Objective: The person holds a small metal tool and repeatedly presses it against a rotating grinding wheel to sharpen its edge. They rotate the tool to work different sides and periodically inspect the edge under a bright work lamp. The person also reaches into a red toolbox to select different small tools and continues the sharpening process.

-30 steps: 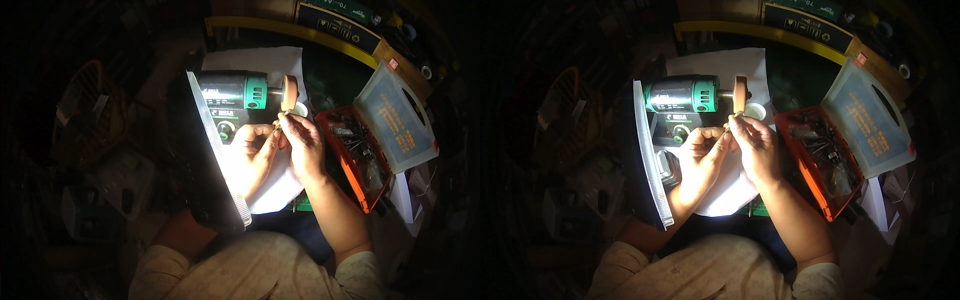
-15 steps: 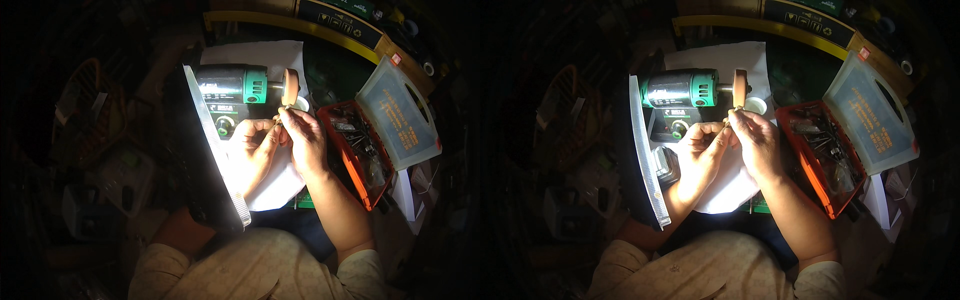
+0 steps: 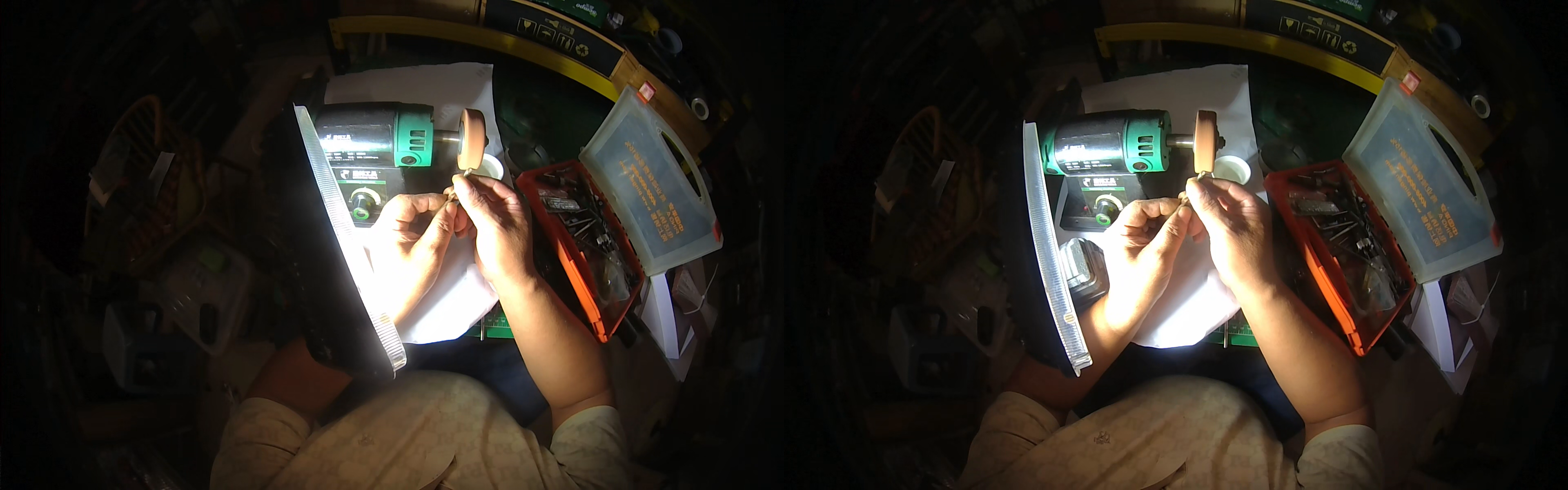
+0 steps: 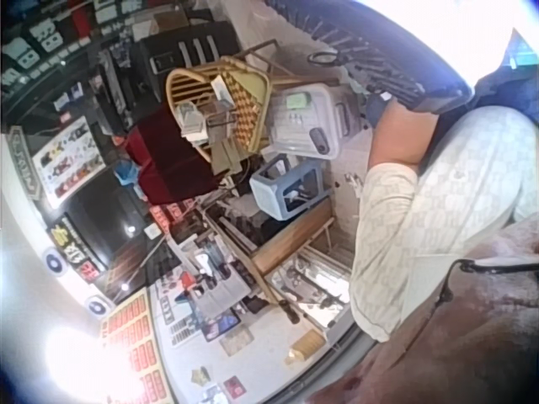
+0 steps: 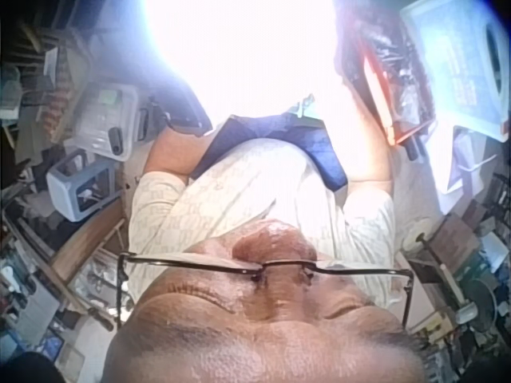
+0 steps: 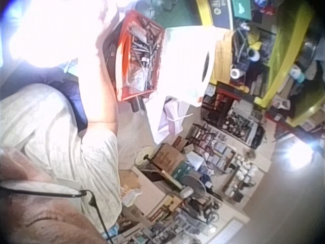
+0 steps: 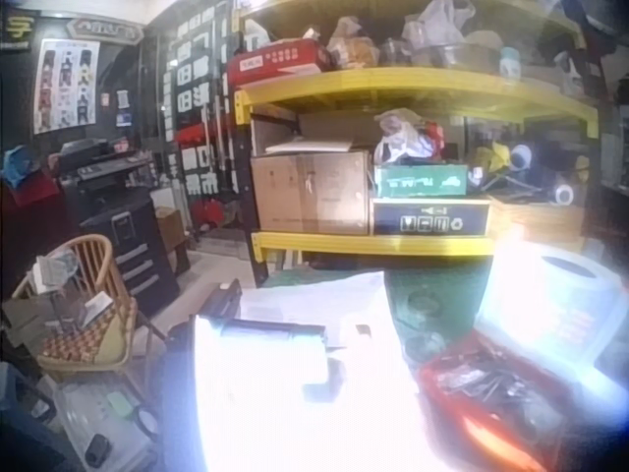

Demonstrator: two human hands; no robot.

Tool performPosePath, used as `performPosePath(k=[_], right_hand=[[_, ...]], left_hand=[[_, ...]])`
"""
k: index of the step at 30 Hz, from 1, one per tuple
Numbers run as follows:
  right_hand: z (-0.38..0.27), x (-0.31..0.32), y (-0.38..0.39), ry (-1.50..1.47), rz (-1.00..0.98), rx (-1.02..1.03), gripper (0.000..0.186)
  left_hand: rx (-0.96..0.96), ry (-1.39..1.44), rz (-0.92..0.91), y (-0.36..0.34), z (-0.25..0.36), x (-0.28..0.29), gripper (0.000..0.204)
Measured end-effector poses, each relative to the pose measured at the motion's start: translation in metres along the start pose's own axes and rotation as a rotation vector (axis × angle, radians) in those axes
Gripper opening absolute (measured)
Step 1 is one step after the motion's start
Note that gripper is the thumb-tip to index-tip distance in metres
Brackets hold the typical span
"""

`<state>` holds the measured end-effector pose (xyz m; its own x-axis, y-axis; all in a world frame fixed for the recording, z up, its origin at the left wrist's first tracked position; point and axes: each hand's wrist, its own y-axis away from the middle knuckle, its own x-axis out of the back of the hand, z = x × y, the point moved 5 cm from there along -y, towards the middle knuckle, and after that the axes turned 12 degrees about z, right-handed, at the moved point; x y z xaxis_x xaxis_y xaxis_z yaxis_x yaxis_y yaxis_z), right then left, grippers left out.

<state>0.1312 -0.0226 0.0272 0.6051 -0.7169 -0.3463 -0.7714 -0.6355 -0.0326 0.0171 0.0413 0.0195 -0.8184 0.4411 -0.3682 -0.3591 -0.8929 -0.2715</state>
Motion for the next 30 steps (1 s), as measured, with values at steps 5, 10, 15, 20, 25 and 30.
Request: performPosePath(k=[5,10,15,20,25,30], right_hand=[[0.0012,0.0003,-0.0004,-0.016,-0.003,0.0,0.022],[0.0004,0.0004,-0.0008,0.007,-0.024,0.011,0.022],[-0.0007,0.0001,0.0012,-0.004,0.002,0.003,0.024],[-0.0011,-0.0008,-0.0005,-0.007,-0.018,0.004,0.025],[0.0009,-0.0001,-0.0019,-0.001,-0.02,0.0,0.024],[0.002,0.0003,-0.0028,0.005,-0.021,0.005,0.023]], left_hand=[[0.014,-0.035,0.011,0.0006,0.0007,0.0014,0.005],[0.033,-0.022,0.022,0.0011,-0.0031,0.0026,0.006],[-0.046,-0.067,0.044,-0.0013,-0.0065,0.0045,0.006],[-0.044,-0.014,0.028,-0.0028,-0.005,0.002,0.007],[-0.005,0.061,0.005,-0.0002,-0.0007,-0.0005,0.008],[-0.017,-0.061,0.037,-0.0016,-0.0053,0.004,0.008]])
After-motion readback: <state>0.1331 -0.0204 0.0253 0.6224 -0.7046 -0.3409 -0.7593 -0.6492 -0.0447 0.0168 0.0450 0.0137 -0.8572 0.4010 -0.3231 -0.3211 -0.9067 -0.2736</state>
